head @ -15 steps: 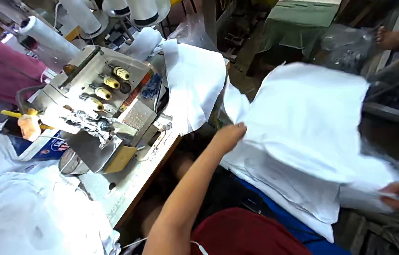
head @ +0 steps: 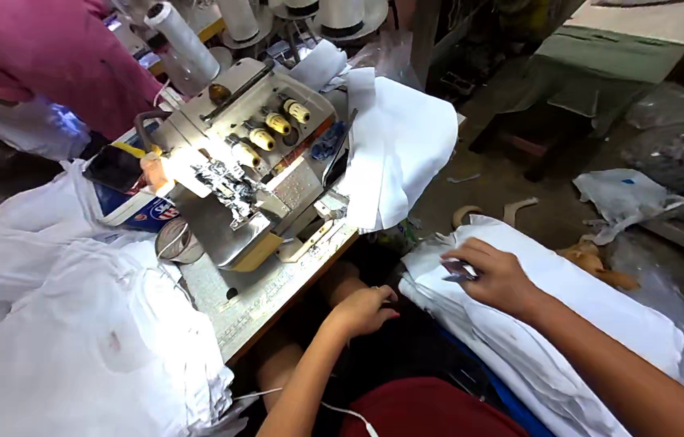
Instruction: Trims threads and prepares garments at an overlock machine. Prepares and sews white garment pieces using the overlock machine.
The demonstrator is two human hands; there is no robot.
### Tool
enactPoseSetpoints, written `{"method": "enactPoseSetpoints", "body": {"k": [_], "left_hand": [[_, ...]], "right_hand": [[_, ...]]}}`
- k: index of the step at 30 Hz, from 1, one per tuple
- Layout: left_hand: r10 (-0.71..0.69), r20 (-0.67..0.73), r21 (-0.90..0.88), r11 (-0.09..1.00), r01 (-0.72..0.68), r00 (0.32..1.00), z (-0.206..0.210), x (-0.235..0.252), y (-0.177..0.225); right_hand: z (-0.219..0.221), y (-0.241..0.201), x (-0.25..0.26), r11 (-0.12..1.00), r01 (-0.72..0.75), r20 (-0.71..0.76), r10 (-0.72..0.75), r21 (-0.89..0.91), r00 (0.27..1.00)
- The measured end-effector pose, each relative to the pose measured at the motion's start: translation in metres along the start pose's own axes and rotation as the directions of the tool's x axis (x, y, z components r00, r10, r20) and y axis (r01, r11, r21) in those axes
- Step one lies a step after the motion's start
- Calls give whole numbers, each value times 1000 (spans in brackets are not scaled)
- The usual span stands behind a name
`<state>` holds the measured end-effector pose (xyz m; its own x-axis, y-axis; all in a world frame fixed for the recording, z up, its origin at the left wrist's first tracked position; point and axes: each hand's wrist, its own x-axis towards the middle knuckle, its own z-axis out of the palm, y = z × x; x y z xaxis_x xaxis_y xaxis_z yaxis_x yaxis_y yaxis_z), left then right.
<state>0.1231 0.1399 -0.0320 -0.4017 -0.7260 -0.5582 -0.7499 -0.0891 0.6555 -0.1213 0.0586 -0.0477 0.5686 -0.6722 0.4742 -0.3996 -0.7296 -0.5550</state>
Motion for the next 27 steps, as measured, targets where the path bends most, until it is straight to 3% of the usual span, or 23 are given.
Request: {"method": "enactPoseSetpoints", "body": {"k": [2,4,9,12,16,20,24,27], "left_hand": [[24,-60,-113,993,-31,998,2,-21,-6],[65,-142,-241,966,-98,988,7,-36,-17],[49,-347,-487,844,-225,936,14,-55,-42],[39,-394,-537,801,-265,918,10,-55,-49],[37,-494,-556,755,-349,869,-11,-49,-32],[-30,-541,-560,758,-334,840,-29,-36,-22],[-65,-525,-599,736,-314,849,-31,-34,-16],[-166,-655,-620,676,-399,738,-37,-23,0]], "right_hand": [[29,-14,50,980,195,-76,-197,-33,978],[53,-26,86,953,289,-63,-294,-87,954],[89,-29,118,946,254,231,-206,-203,951],[92,-25,121,940,263,225,-214,-215,950],[78,-28,124,989,107,270,-75,-104,960],[73,-36,123,972,130,372,-48,-197,927],[73,-27,122,987,124,280,-93,-97,955],[68,-28,121,995,63,94,-71,78,993]]}}
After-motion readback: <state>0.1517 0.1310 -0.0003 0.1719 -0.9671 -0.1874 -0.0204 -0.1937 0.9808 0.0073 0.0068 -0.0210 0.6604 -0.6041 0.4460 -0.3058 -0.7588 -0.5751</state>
